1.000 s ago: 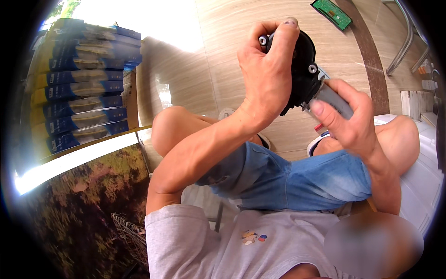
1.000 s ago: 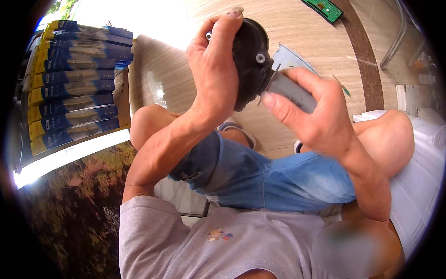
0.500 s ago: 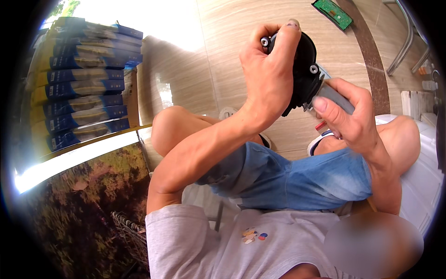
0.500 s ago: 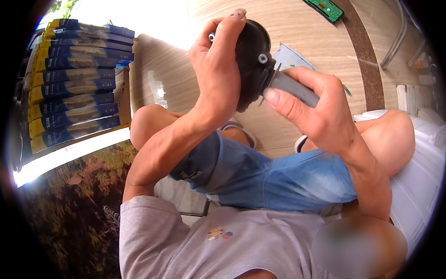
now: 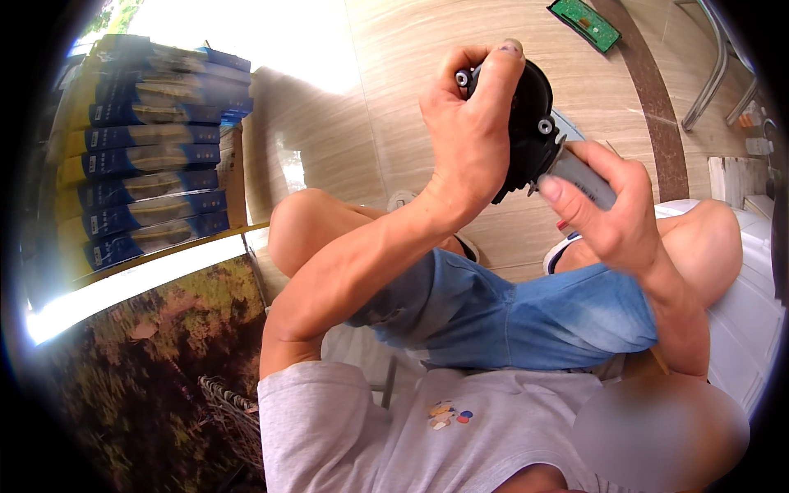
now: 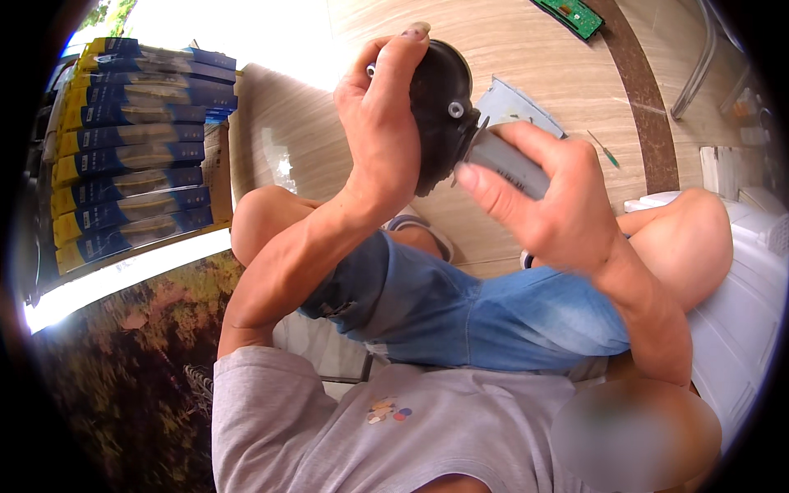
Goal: The person assembles a small motor and bracket by hand and using a screwdriver, joining the motor to the bracket and tightening the screws.
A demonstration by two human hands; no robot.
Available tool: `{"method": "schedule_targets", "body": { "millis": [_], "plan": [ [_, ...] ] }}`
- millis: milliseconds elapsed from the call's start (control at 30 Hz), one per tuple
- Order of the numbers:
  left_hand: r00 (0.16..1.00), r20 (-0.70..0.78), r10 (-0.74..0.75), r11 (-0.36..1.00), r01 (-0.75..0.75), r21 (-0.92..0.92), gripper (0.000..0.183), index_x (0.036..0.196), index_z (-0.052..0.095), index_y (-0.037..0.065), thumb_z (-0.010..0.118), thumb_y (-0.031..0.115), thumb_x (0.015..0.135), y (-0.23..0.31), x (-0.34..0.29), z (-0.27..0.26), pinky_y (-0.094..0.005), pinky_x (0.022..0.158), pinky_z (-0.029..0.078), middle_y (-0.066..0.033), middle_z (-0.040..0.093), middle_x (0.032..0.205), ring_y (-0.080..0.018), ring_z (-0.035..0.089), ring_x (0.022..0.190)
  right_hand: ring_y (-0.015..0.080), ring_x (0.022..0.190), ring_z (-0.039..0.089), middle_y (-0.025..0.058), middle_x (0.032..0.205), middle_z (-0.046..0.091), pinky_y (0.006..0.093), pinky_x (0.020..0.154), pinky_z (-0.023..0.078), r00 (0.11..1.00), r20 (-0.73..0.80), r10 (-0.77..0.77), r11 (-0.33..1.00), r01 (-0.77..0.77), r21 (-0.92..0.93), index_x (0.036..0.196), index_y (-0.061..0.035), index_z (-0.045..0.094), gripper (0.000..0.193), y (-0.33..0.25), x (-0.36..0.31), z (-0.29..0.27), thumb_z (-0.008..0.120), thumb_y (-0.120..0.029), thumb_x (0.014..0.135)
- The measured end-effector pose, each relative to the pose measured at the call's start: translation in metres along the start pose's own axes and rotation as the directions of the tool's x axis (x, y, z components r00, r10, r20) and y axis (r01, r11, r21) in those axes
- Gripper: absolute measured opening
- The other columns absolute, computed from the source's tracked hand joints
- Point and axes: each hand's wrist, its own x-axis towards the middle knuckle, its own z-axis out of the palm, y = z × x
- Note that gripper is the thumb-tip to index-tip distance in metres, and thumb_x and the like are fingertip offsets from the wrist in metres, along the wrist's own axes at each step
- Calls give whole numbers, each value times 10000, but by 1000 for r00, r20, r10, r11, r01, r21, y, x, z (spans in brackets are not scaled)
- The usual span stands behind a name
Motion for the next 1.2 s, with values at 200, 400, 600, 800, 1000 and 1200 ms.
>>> {"method": "schedule_targets", "body": {
  "millis": [200,400,600,800,1000,1200],
  "plan": [
    [1000,7,17,1000,-17,17,268,864,651,-15,690,242,931,-3,3,0,-219,537,401,16,596,693,-36,486,603,105,607,572,67,676,642,287,555,458,1000,-10,4,1000,-4,-2,952,21,690,320,2,1,0,738,-290,895],
    [1000,9,-1,999,1,-32,250,877,657,-9,687,233,933,-5,1,0,-217,534,397,17,592,695,-35,482,599,110,593,578,69,671,646,290,545,460,999,-17,-27,999,26,-23,954,22,689,330,5,1,0,736,-300,899],
    [1000,-5,27,999,-27,-36,255,880,657,-15,687,234,931,0,0,0,-216,538,394,18,593,693,-38,486,603,112,589,570,67,671,645,290,548,459,1000,15,15,1000,-15,25,943,24,691,320,0,3,-5,737,-290,895],
    [1000,-14,19,1000,-20,-11,257,871,657,-19,684,230,929,-3,-2,2,-219,541,393,17,598,693,-39,484,607,100,622,569,64,683,640,281,569,459,1000,4,-7,1000,7,10,946,26,694,326,0,1,-3,741,-292,892],
    [1000,13,17,1000,-17,-9,273,861,656,-21,688,242,924,-4,7,2,-228,544,398,6,599,698,-49,488,608,93,634,557,54,687,632,278,575,448,1000,-20,4,1000,-5,-20,947,26,692,327,-3,4,-3,733,-295,896],
    [993,88,-78,997,80,-18,279,862,671,-12,690,261,921,3,16,2,-238,558,397,0,601,709,-63,494,625,79,587,516,27,674,615,270,521,397,1000,-16,10,1000,-10,-5,909,27,684,333,-7,11,-7,724,-304,907]
  ]
}}
